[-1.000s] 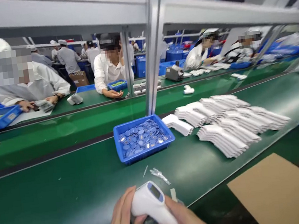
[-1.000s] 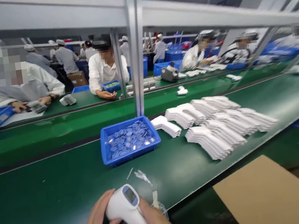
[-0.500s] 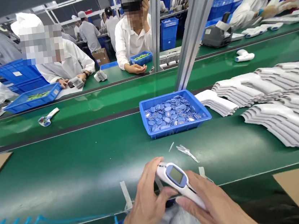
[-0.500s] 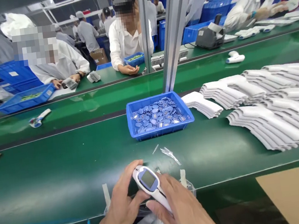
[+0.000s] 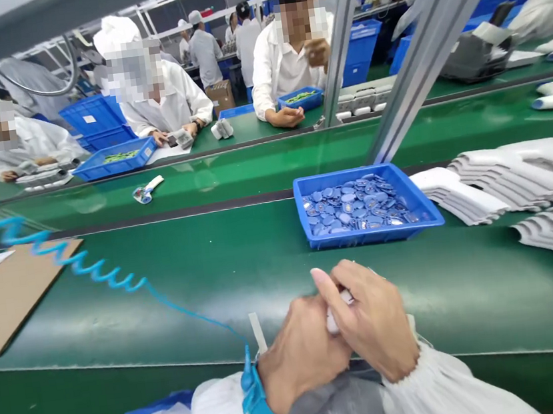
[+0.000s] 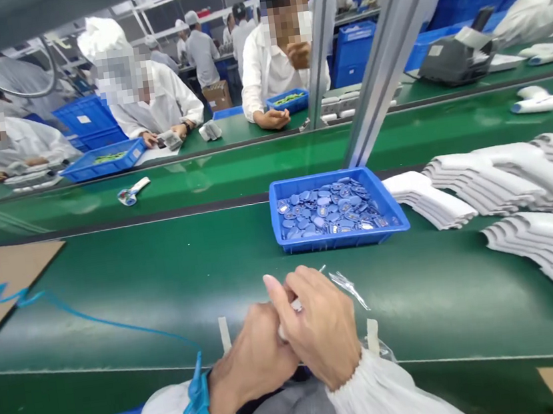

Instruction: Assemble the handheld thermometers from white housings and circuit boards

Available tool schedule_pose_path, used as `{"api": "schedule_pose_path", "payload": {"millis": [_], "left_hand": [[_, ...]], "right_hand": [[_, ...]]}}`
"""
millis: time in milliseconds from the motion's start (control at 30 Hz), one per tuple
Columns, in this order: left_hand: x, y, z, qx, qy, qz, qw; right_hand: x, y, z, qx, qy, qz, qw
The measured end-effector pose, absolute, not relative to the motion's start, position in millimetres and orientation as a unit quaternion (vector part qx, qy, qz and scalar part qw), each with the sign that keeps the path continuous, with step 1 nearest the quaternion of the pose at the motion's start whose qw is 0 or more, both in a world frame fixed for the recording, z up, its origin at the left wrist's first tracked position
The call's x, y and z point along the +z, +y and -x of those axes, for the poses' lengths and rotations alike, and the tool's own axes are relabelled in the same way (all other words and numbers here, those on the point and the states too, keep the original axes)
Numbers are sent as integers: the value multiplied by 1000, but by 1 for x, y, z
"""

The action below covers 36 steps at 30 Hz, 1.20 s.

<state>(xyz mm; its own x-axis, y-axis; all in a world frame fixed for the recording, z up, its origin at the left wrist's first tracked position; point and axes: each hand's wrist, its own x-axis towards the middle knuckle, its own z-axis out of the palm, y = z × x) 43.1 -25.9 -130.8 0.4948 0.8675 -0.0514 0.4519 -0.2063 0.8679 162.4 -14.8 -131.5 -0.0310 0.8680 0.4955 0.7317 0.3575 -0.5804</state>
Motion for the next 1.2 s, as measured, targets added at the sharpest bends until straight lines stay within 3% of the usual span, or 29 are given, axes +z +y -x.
{"api": "schedule_pose_path", "payload": {"millis": [200,467,633,900,1033,1200], "left_hand": [[-145,-26,-41,149,515,-787,305],[-136,-21,-38,176,493,-781,340],[-142,-20,-41,129,535,-795,255],[-138,-24,-42,206,500,-760,360],[-139,-21,-47,137,527,-784,299],[-146,-19,-48,151,532,-785,279]], "right_hand": [[-134,-3,-160,37,-709,534,460],[-130,-1,-162,52,-711,511,479],[-134,4,-158,66,-692,509,508],[-126,4,-169,19,-757,485,436],[-130,13,-164,-8,-762,478,438],[-135,6,-172,51,-706,526,472]]}}
